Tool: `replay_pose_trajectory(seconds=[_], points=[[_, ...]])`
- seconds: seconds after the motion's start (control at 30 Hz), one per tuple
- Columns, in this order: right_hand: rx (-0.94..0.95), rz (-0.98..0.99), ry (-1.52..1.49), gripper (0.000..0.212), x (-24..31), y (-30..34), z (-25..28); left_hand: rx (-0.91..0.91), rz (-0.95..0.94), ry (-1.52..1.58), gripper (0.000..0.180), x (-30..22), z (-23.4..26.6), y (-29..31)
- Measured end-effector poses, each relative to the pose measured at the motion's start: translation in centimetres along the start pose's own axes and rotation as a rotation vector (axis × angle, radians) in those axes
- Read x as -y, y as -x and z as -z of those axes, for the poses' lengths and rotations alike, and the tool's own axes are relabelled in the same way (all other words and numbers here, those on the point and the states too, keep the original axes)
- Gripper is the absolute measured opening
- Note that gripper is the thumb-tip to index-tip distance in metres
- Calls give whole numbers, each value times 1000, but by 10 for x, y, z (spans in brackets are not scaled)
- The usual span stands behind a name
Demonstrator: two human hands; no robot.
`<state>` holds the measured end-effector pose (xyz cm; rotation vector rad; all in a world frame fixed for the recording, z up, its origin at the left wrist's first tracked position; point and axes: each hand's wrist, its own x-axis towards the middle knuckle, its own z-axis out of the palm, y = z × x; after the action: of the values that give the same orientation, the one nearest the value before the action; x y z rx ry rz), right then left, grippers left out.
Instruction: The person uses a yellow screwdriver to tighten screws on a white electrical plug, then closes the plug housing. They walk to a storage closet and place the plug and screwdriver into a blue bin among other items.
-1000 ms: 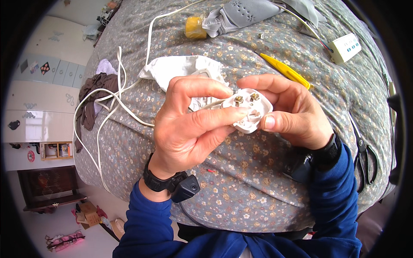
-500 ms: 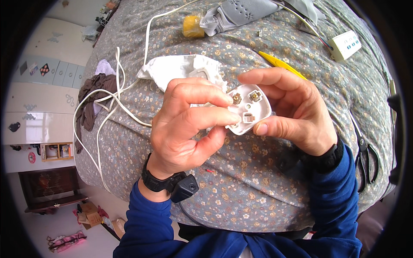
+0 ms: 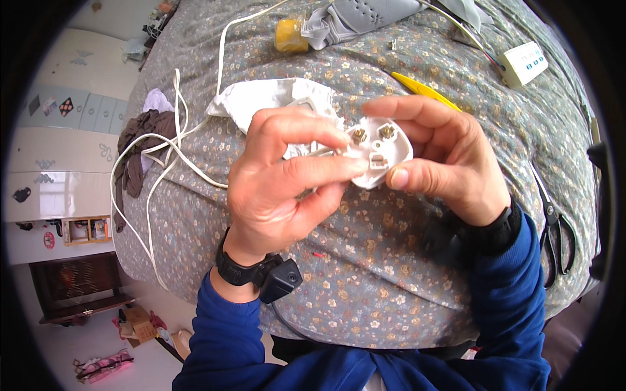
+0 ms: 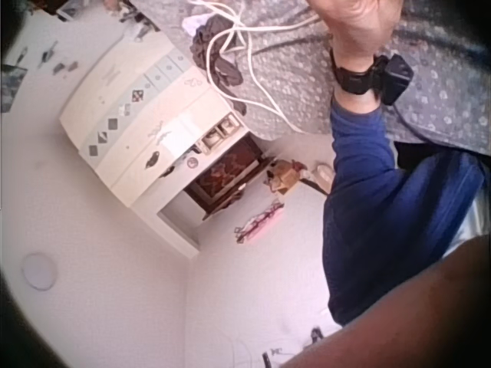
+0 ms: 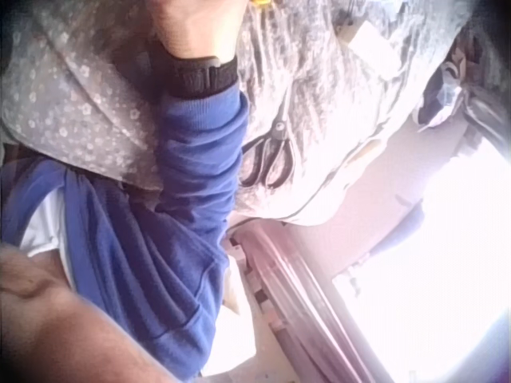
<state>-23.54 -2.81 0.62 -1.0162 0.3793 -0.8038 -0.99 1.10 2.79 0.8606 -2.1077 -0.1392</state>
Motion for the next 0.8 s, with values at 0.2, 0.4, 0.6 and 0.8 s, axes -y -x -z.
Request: replay_pose_trajectory(seconds=[0.2, 0.4, 0.6, 0.8], points=[[-27, 141, 113, 63, -3, -4, 11, -215, 196, 222, 29, 2, -5, 8], [-202, 311, 178, 62, 6, -8, 36, -153, 420, 299, 13, 22, -1, 7], [-228, 308, 209, 61, -2, -7, 36, 118, 328, 47, 12, 22, -17, 11], [-240, 315, 254, 61, -3, -8, 32, 271, 376, -33, 21, 13, -19, 8]])
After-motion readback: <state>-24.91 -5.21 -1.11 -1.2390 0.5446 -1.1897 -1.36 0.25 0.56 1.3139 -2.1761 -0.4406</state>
